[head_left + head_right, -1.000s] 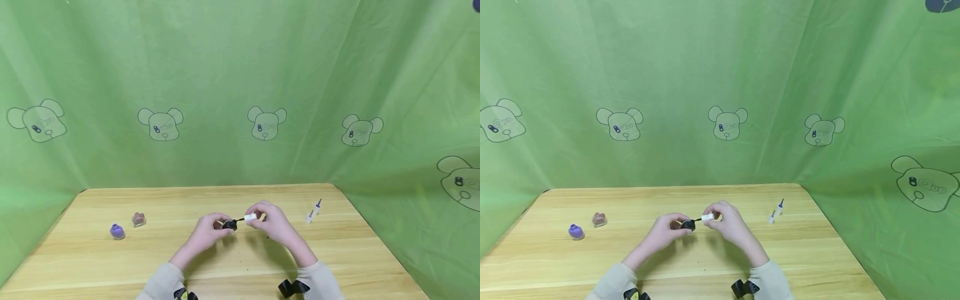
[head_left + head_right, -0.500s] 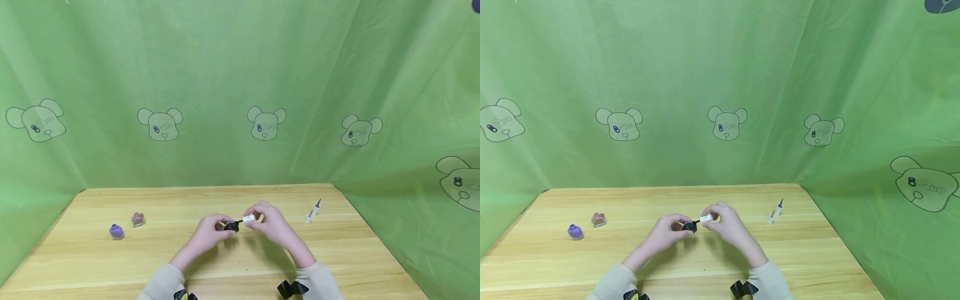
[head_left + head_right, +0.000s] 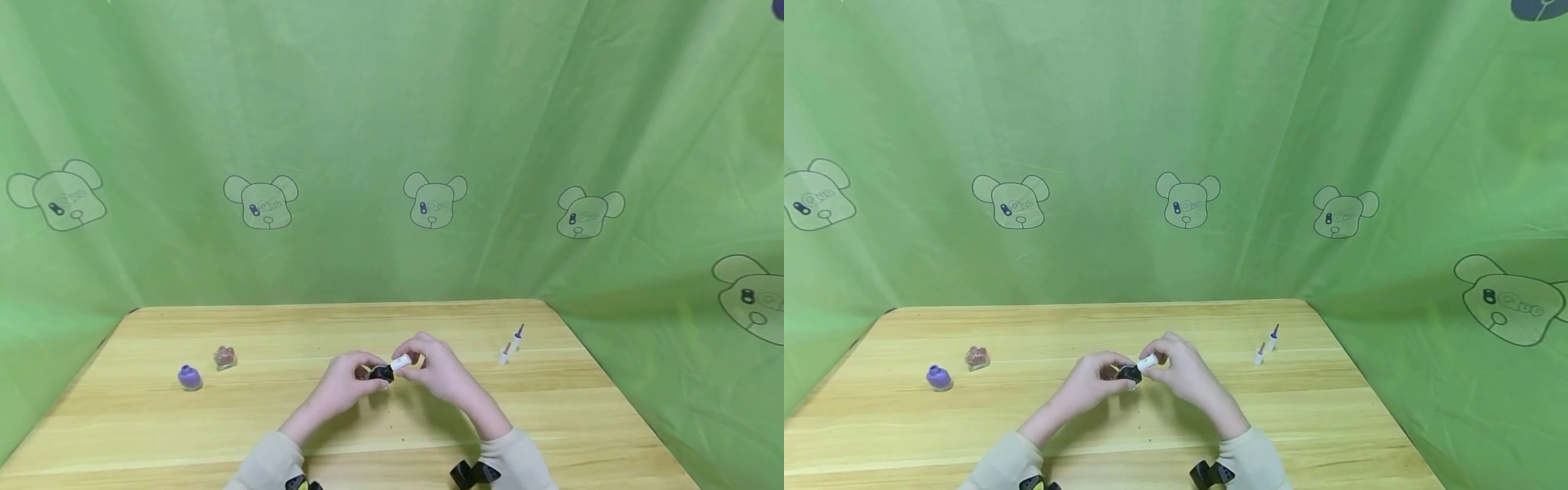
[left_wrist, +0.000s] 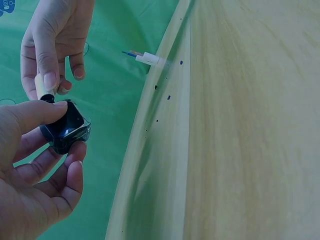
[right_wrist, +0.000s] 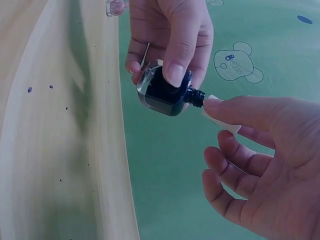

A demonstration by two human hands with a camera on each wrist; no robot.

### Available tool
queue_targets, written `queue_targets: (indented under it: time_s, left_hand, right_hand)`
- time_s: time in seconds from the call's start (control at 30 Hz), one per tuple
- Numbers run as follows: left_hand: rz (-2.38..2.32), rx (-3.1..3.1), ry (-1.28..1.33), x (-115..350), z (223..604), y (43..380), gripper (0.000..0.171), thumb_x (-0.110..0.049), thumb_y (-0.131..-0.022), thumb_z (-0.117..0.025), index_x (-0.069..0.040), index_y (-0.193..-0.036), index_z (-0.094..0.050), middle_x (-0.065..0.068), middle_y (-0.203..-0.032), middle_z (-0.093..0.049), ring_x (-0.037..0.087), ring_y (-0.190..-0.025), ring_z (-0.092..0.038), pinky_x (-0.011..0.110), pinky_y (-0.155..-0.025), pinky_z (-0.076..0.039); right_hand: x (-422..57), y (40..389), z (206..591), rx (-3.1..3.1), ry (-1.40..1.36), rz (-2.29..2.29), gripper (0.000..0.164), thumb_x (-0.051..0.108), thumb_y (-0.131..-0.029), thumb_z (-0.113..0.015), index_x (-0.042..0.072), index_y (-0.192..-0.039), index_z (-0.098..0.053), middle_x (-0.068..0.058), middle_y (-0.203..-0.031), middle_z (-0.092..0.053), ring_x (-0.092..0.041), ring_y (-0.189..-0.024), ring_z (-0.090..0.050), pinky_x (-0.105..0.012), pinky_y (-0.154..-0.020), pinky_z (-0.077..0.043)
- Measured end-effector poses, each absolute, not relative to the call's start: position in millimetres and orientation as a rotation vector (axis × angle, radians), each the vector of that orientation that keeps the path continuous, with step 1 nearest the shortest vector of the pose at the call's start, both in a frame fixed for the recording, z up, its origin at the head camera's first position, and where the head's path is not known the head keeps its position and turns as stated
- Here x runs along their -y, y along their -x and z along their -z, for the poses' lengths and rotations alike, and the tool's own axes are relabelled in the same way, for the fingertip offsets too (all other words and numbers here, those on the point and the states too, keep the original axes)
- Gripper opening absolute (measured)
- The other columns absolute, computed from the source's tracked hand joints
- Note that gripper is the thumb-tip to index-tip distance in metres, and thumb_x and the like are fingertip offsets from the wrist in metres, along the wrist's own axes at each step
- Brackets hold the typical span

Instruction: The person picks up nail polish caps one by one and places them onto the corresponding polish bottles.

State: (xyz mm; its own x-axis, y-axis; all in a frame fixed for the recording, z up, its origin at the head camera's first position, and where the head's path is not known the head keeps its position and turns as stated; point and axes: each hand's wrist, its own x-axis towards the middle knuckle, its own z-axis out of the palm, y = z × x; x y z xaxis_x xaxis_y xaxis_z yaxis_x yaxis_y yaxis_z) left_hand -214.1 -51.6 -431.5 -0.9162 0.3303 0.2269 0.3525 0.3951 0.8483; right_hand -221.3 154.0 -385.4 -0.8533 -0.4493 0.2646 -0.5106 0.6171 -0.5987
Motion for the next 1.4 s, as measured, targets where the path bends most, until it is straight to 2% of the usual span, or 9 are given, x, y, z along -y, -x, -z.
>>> queue_targets:
  time_s: [0.67,0.8,1.0,1.13,1.27,1.4]
  left_hand:
    - [1.591,2.61,0.667,48,432,211,0.026,-0.018,-0.08,-0.078,-0.008,-0.104,-0.072,0.005,-0.095,-0.069,0.008,-0.07,-0.053,0.018,-0.059,-0.045]
    - [1.602,2.623,0.661,48,433,211,0.027,-0.019,-0.08,-0.077,-0.008,-0.105,-0.072,0.006,-0.099,-0.069,0.008,-0.073,-0.055,0.018,-0.062,-0.047]
    - [1.72,2.594,0.66,48,437,214,0.029,-0.02,-0.083,-0.076,-0.008,-0.108,-0.071,0.01,-0.105,-0.072,0.01,-0.077,-0.063,0.02,-0.068,-0.054]
    - [1.782,2.569,0.631,49,439,216,0.029,-0.02,-0.084,-0.075,-0.007,-0.11,-0.07,0.01,-0.103,-0.074,0.01,-0.078,-0.066,0.021,-0.071,-0.055]
    - [1.794,2.57,0.615,50,439,218,0.029,-0.02,-0.084,-0.074,-0.007,-0.11,-0.07,0.01,-0.104,-0.074,0.01,-0.08,-0.067,0.021,-0.073,-0.055]
    - [1.801,2.567,0.623,49,440,218,0.03,-0.021,-0.085,-0.074,-0.005,-0.11,-0.07,0.012,-0.105,-0.074,0.01,-0.08,-0.067,0.021,-0.075,-0.055]
  right_hand:
    - [-151,218,389,2.795,-0.879,-1.02,0.013,0.009,-0.082,-0.074,0.014,-0.093,-0.071,0.004,-0.089,-0.062,-0.01,-0.083,-0.054,-0.018,-0.068,-0.044]
    - [-153,219,390,2.805,-0.891,-1.011,0.014,0.009,-0.082,-0.074,0.015,-0.094,-0.071,0.005,-0.09,-0.063,-0.01,-0.084,-0.055,-0.019,-0.07,-0.044]
    - [-160,227,392,2.789,-0.885,-1.178,0.032,0.018,-0.083,-0.075,0.011,-0.113,-0.067,-0.002,-0.101,-0.067,-0.022,-0.093,-0.06,-0.021,-0.072,-0.05]
    - [-165,233,394,2.73,-0.878,-1.381,0.042,0.023,-0.086,-0.073,0.009,-0.125,-0.063,-0.009,-0.115,-0.069,-0.028,-0.104,-0.061,-0.027,-0.08,-0.053]
    - [-165,236,399,2.698,-0.9,-1.578,0.045,0.022,-0.09,-0.069,0.008,-0.131,-0.059,-0.012,-0.128,-0.065,-0.026,-0.111,-0.06,-0.026,-0.085,-0.053]
    - [-162,235,403,2.684,-0.891,-1.731,0.043,0.021,-0.091,-0.067,0.007,-0.131,-0.059,-0.014,-0.132,-0.063,-0.022,-0.108,-0.064,-0.023,-0.086,-0.054]
